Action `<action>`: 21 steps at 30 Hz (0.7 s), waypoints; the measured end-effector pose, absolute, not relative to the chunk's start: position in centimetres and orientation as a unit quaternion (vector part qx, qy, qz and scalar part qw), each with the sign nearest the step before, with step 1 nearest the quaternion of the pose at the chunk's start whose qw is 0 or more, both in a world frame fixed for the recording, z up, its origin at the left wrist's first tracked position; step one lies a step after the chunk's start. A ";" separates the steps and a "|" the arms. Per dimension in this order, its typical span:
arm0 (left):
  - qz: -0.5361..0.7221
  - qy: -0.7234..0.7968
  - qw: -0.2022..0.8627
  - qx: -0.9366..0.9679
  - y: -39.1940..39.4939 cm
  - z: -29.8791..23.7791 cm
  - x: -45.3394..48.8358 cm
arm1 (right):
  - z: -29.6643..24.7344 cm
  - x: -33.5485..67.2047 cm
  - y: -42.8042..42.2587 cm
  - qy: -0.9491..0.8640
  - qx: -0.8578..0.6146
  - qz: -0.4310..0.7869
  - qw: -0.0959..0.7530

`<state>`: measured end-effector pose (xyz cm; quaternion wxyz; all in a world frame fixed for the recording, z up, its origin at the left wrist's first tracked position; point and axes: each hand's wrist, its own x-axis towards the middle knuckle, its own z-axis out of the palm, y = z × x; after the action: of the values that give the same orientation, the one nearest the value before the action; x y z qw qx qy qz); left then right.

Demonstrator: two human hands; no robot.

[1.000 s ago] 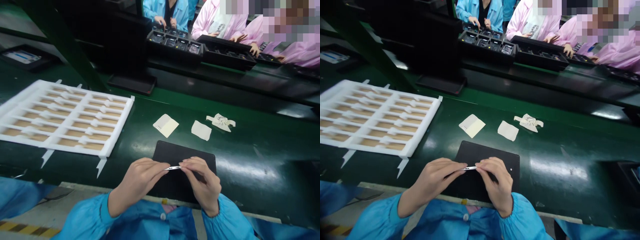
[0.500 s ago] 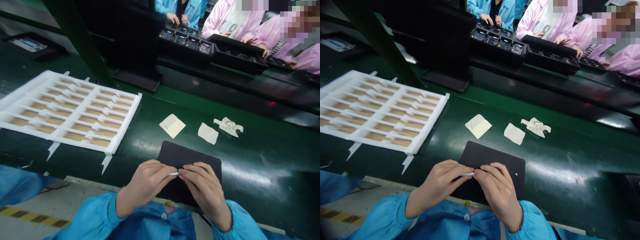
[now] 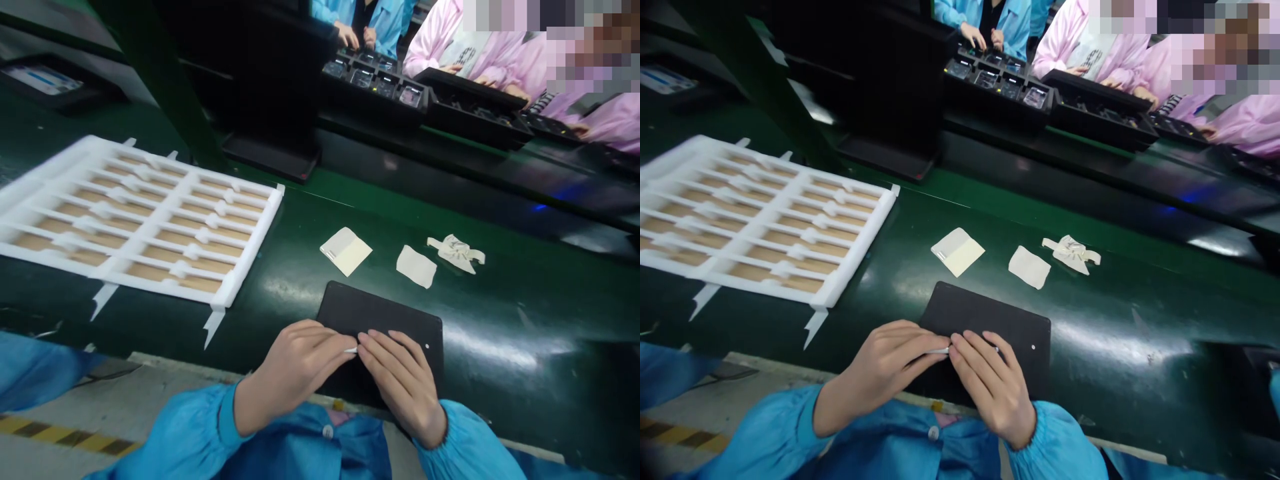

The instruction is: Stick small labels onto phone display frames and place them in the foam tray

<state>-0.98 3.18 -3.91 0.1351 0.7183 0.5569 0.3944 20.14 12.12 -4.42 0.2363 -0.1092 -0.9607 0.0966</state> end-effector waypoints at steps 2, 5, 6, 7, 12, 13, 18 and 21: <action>0.391 0.556 0.131 0.722 3.1 -4.0 -1.0 | -4.7 20.0 11.7 -0.959 -0.118 0.078 0.246; 0.388 0.556 0.119 0.725 3.2 -4.2 -1.2 | -4.2 19.1 11.4 -0.940 -0.156 0.103 0.284; 0.386 0.555 0.119 0.727 3.2 -4.2 -1.2 | -3.9 18.8 11.4 -0.931 -0.172 0.130 0.296; 0.382 0.554 0.119 0.730 3.2 -4.3 -1.2 | -3.5 18.5 11.4 -0.920 -0.187 0.163 0.303; 0.334 0.551 0.119 0.756 2.9 -3.3 -1.1 | -1.5 19.0 12.3 -0.849 -0.234 0.256 0.398; 0.324 0.557 0.118 0.755 2.7 -2.8 -1.2 | -1.4 19.5 12.5 -0.830 -0.250 0.251 0.431; 0.288 0.608 0.115 0.731 1.0 0.9 -3.8 | -3.0 21.7 13.6 -0.727 -0.384 0.281 0.494; 0.292 0.633 0.095 0.711 -0.2 2.6 -5.9 | -4.9 21.7 13.4 -0.703 -0.419 0.317 0.480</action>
<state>-5.93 -0.18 2.62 0.0955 0.7110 0.6328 0.2916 21.71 13.40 -4.87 0.4796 -0.4188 -0.7031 0.3167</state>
